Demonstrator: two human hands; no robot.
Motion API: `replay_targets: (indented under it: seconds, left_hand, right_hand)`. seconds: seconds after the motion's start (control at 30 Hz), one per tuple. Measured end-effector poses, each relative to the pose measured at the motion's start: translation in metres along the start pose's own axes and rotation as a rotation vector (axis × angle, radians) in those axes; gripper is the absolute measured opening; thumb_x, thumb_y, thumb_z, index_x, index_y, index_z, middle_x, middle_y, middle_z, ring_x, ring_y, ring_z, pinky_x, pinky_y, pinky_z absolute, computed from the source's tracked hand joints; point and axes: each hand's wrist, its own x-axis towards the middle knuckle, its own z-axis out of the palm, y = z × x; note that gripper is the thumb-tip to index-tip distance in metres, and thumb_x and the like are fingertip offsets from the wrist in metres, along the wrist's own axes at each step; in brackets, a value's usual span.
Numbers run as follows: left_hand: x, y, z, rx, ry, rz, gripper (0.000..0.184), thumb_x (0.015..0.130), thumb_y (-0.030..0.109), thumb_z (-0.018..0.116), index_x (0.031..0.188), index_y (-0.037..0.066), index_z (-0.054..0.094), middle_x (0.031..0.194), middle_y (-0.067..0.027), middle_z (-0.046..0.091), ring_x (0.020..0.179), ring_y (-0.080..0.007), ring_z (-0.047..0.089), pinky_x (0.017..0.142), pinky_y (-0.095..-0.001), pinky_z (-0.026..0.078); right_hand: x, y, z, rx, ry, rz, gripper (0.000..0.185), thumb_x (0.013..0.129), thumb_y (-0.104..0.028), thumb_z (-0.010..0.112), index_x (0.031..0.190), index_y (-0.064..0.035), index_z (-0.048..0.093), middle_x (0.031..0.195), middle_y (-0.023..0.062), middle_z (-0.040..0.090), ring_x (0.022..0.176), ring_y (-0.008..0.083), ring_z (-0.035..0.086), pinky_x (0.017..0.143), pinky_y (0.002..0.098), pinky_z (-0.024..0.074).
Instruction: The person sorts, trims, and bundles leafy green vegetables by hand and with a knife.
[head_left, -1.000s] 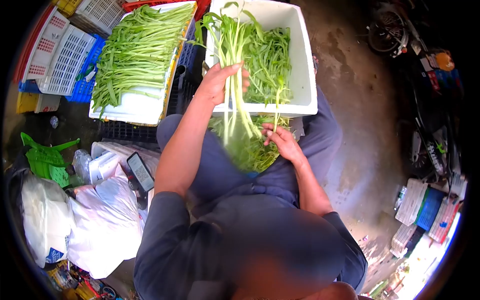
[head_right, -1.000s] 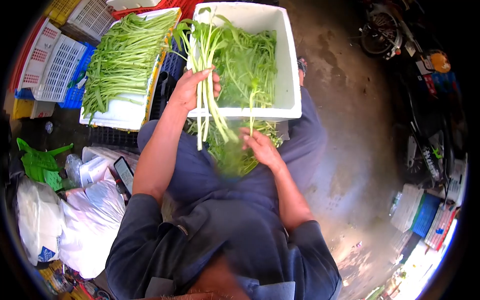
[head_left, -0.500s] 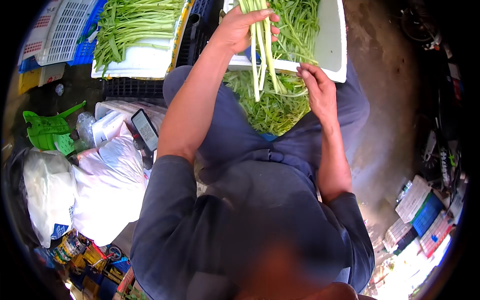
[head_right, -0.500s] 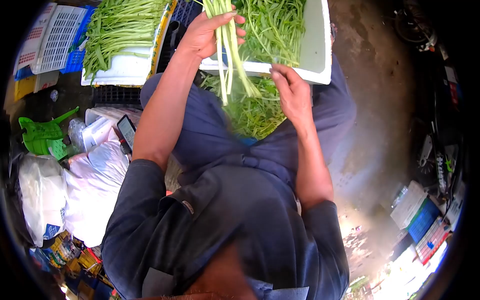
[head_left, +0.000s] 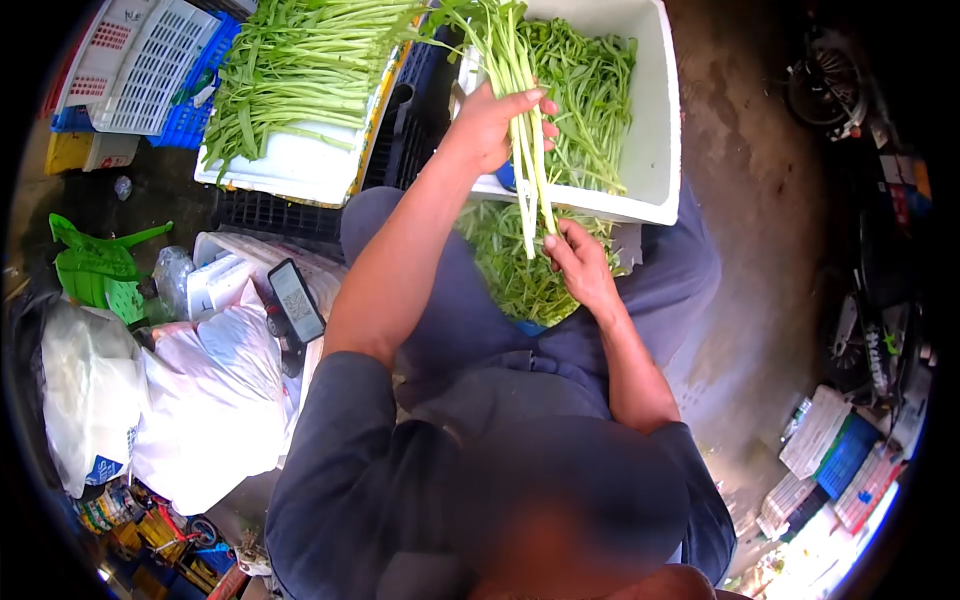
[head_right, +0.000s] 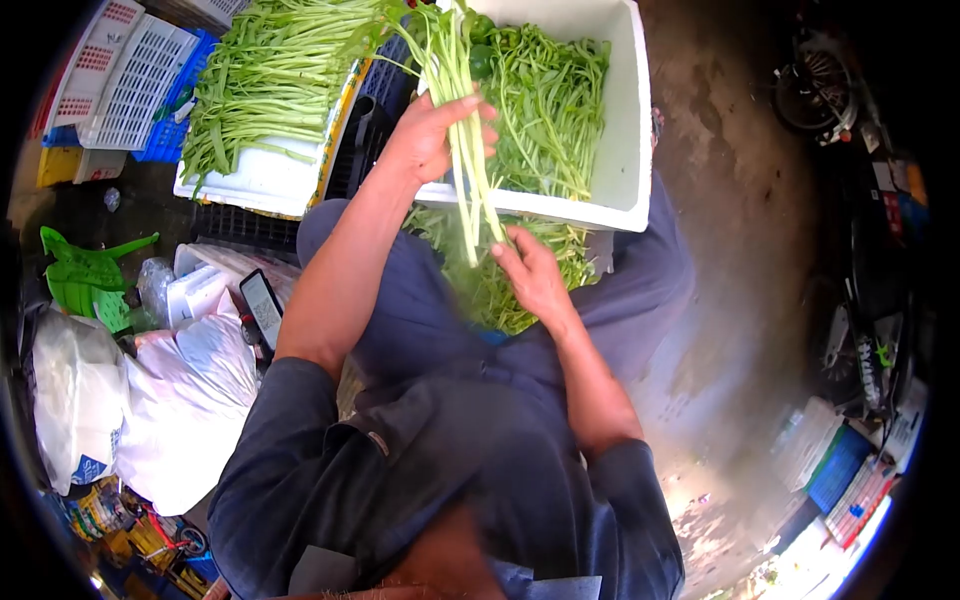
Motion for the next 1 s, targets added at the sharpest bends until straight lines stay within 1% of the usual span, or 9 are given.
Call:
replay_targets:
  seconds: [0.23,0.37,0.67,0.7,0.8,0.83,0.93,0.97,1.0]
  left_hand:
    - [-0.007,0.004,0.009,0.043,0.038,-0.019,0.026,0.094,0.013,0.067,0.115,0.004,0.054,0.097,-0.0144,0.066,0.078,-0.0282,0.07,0.066,-0.0453,0.062]
    - [-0.008,-0.001,0.015,0.078,0.033,-0.051,0.027,0.094,0.013,0.067,0.116,0.004,0.053,0.096,-0.0141,0.065,0.078,-0.0278,0.07,0.066,-0.0454,0.061]
    - [0.005,0.004,-0.006,0.003,0.159,0.052,0.03,0.093,0.012,0.07,0.119,0.004,0.057,0.099,-0.0165,0.068,0.081,-0.0325,0.071,0.069,-0.0485,0.062]
    - [0.006,0.005,-0.006,-0.01,0.161,0.049,0.03,0.093,0.012,0.07,0.119,0.003,0.057,0.1,-0.0166,0.068,0.083,-0.0327,0.071,0.07,-0.0489,0.062]
    - [0.007,0.003,-0.006,-0.056,0.164,0.039,0.03,0.094,0.013,0.068,0.12,0.002,0.057,0.103,-0.017,0.068,0.088,-0.033,0.07,0.074,-0.0501,0.061]
    - [0.007,0.001,-0.006,-0.088,0.17,0.029,0.03,0.094,0.013,0.068,0.121,0.002,0.057,0.104,-0.0169,0.068,0.089,-0.0329,0.07,0.075,-0.0506,0.061]
    - [0.007,-0.004,-0.005,-0.161,0.191,0.011,0.033,0.095,0.014,0.067,0.125,0.003,0.057,0.107,-0.0167,0.068,0.093,-0.0327,0.069,0.079,-0.0518,0.06]
    - [0.005,-0.006,-0.004,-0.182,0.201,0.008,0.035,0.095,0.014,0.067,0.126,0.002,0.056,0.108,-0.0165,0.067,0.093,-0.0327,0.069,0.08,-0.0521,0.06]
    - [0.006,-0.009,-0.004,-0.203,0.21,0.007,0.036,0.095,0.015,0.067,0.127,0.002,0.056,0.108,-0.0164,0.067,0.094,-0.0327,0.069,0.081,-0.0523,0.06]
  right_hand:
    - [0.016,0.002,-0.007,0.016,0.262,-0.226,0.03,0.1,-0.019,0.063,0.122,0.0028,0.063,0.102,0.0052,0.067,0.087,0.0115,0.06,0.082,0.0256,0.0489]
    - [0.038,-0.037,0.001,0.105,0.295,-0.252,0.023,0.098,-0.017,0.064,0.109,0.0028,0.065,0.088,0.0014,0.065,0.08,0.0082,0.055,0.073,0.0245,0.0468]
    - [0.004,0.008,0.003,0.106,0.402,-0.134,0.018,0.1,-0.017,0.061,0.091,-0.0015,0.061,0.073,-0.0043,0.05,0.069,0.0057,0.042,0.062,0.0234,0.0382]
    - [-0.002,0.026,-0.007,0.075,0.354,-0.091,0.018,0.099,-0.016,0.061,0.107,0.0003,0.063,0.091,0.002,0.059,0.082,0.0092,0.052,0.074,0.0253,0.0451]
    - [-0.015,0.034,-0.004,0.17,0.399,-0.203,0.035,0.099,-0.013,0.059,0.131,0.0016,0.055,0.121,0.0101,0.059,0.11,0.0172,0.056,0.094,0.0303,0.0468]
    - [-0.017,0.033,-0.006,0.194,0.3,-0.2,0.05,0.101,-0.013,0.055,0.147,0.0014,0.042,0.145,0.0133,0.045,0.132,0.0242,0.047,0.108,0.035,0.0402]
    - [-0.001,0.01,0.013,0.214,0.37,-0.333,0.048,0.103,-0.019,0.052,0.145,0.0017,0.044,0.141,0.0137,0.05,0.131,0.0247,0.048,0.108,0.0355,0.0406]
    - [0.008,0.013,0.016,0.166,0.413,-0.316,0.049,0.106,-0.026,0.048,0.145,0.0017,0.044,0.138,0.0132,0.053,0.119,0.0224,0.055,0.103,0.0347,0.0439]
    - [0.018,0.019,0.025,0.418,0.407,-0.288,0.049,0.106,-0.03,0.047,0.144,0.0017,0.045,0.131,0.0115,0.057,0.104,0.0174,0.059,0.095,0.0318,0.048]
